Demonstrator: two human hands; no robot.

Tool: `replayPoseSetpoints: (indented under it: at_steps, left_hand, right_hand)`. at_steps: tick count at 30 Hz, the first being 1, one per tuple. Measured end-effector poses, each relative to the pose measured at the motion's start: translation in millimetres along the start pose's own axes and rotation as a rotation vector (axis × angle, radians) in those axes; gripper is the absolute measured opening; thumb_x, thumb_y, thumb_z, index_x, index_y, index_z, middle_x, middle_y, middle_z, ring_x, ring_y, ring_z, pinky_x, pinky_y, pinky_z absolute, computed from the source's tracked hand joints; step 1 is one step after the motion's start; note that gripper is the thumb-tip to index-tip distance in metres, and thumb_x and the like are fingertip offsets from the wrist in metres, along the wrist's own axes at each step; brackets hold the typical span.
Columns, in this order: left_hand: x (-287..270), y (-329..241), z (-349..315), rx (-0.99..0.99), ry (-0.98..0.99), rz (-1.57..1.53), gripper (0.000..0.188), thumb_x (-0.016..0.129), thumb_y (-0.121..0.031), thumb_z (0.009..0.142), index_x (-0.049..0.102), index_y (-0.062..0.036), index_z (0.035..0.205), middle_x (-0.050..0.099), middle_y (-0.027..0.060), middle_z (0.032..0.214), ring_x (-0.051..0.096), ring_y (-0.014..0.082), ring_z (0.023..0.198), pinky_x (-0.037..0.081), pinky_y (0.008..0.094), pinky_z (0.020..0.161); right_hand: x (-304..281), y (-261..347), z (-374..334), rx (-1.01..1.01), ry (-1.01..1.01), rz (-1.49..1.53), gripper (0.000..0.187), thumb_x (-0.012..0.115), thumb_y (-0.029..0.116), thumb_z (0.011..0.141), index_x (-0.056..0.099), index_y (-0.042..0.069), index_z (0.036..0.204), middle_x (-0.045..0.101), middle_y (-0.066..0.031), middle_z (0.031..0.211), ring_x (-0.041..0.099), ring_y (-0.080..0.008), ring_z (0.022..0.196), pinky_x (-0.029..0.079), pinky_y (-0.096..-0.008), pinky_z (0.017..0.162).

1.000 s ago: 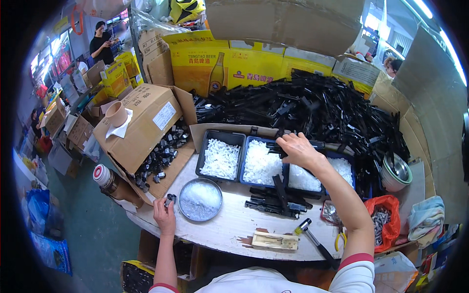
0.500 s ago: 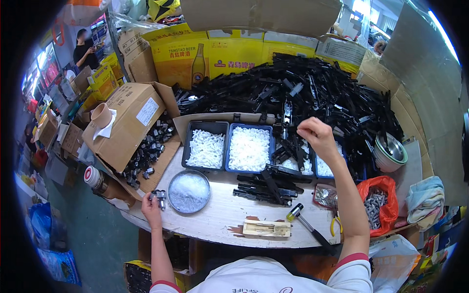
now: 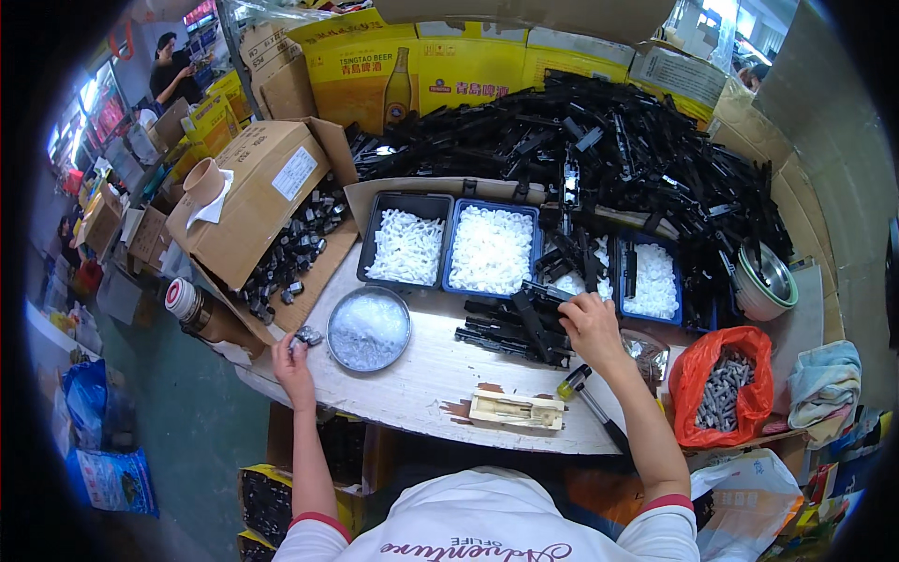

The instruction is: The person assembles small metal lock components at a workbench. They place a white plastic piece and a metal pin into a wooden jig, then use a hammer to secure the parts. The person repeats this process for multiple units, placing the finished assemblies into a tray.

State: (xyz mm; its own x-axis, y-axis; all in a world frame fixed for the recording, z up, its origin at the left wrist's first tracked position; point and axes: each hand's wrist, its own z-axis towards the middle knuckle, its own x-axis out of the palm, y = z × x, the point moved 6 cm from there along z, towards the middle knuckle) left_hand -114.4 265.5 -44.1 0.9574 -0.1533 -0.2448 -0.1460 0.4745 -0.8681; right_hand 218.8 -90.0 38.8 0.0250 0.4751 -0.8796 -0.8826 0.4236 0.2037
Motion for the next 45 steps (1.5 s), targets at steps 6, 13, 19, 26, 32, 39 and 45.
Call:
replayPoseSetpoints:
  at_steps: [6, 13, 19, 26, 32, 39, 45]
  left_hand:
    - [3, -12, -13, 0.075, 0.104, 0.178, 0.021, 0.054, 0.001, 0.081, 0.058, 0.0002, 0.101, 0.054, 0.005, 0.085, 0.054, 0.0137, 0.074, 0.043, 0.0247, 0.066]
    - [-3, -32, -34, -0.529, 0.117, -0.606, 0.022, 0.058, -0.002, 0.08, 0.059, 0.0001, 0.102, 0.059, 0.0027, 0.077, 0.056, 0.0103, 0.062, 0.045, 0.024, 0.054]
    - [67, -88, -103, -0.789, 0.517, -0.748, 0.024, 0.063, -0.001, 0.076, 0.059, 0.0025, 0.099, 0.062, 0.0075, 0.077, 0.06, 0.0138, 0.068, 0.047, 0.0251, 0.056]
    - [108, -108, -125, -0.9, 0.735, -0.973, 0.026, 0.059, 0.0, 0.08, 0.055, 0.0039, 0.105, 0.06, 0.0084, 0.083, 0.062, 0.0152, 0.071, 0.05, 0.0249, 0.058]
    - [116, -107, -131, -0.92, 0.794, -0.855, 0.026, 0.061, 0.0, 0.078, 0.056, 0.0017, 0.104, 0.06, 0.0095, 0.082, 0.062, 0.0173, 0.075, 0.051, 0.0271, 0.064]
    - [122, -114, -130, -0.232, 0.78, -0.291, 0.02, 0.066, 0.001, 0.074, 0.06, -0.0005, 0.094, 0.06, 0.006, 0.085, 0.056, 0.0126, 0.073, 0.045, 0.0222, 0.063]
    - [122, -139, -134, 0.411, 0.812, 0.012, 0.02, 0.067, -0.002, 0.069, 0.061, -0.0018, 0.088, 0.057, 0.008, 0.084, 0.054, 0.0197, 0.073, 0.043, 0.0275, 0.061]
  right_hand:
    - [-4, -1, 15, 0.168, -0.129, -0.116, 0.022, 0.068, 0.014, 0.07, 0.06, 0.008, 0.089, 0.052, -0.0059, 0.087, 0.048, -0.0241, 0.087, 0.033, -0.0381, 0.071]
    - [21, 37, 4, 0.099, 0.035, -0.142, 0.019, 0.068, 0.021, 0.07, 0.059, 0.005, 0.077, 0.054, -0.0083, 0.078, 0.05, -0.0257, 0.081, 0.035, -0.0385, 0.069]
    - [26, 35, 0, 0.223, -0.073, -0.044, 0.033, 0.067, 0.018, 0.069, 0.058, 0.003, 0.097, 0.053, -0.01, 0.086, 0.049, -0.0264, 0.084, 0.034, -0.0379, 0.071]
    - [-19, 73, -31, 0.057, 0.099, 0.453, 0.035, 0.059, -0.002, 0.07, 0.052, 0.001, 0.104, 0.051, -0.0129, 0.094, 0.052, -0.0282, 0.08, 0.043, -0.032, 0.068]
    - [-2, 103, -81, -0.05, 0.352, 0.086, 0.035, 0.059, 0.009, 0.076, 0.053, 0.01, 0.111, 0.051, -0.0085, 0.11, 0.049, -0.0245, 0.096, 0.036, -0.0415, 0.082]
    - [32, 124, -93, -0.157, 0.295, -0.082, 0.044, 0.057, 0.024, 0.081, 0.048, 0.005, 0.12, 0.042, -0.0048, 0.132, 0.042, -0.0174, 0.116, 0.022, -0.051, 0.096]
    - [54, 147, -89, -0.138, 0.332, -0.136, 0.06, 0.052, 0.04, 0.082, 0.04, 0.002, 0.127, 0.031, -0.0097, 0.14, 0.032, -0.019, 0.126, 0.015, -0.0554, 0.1]
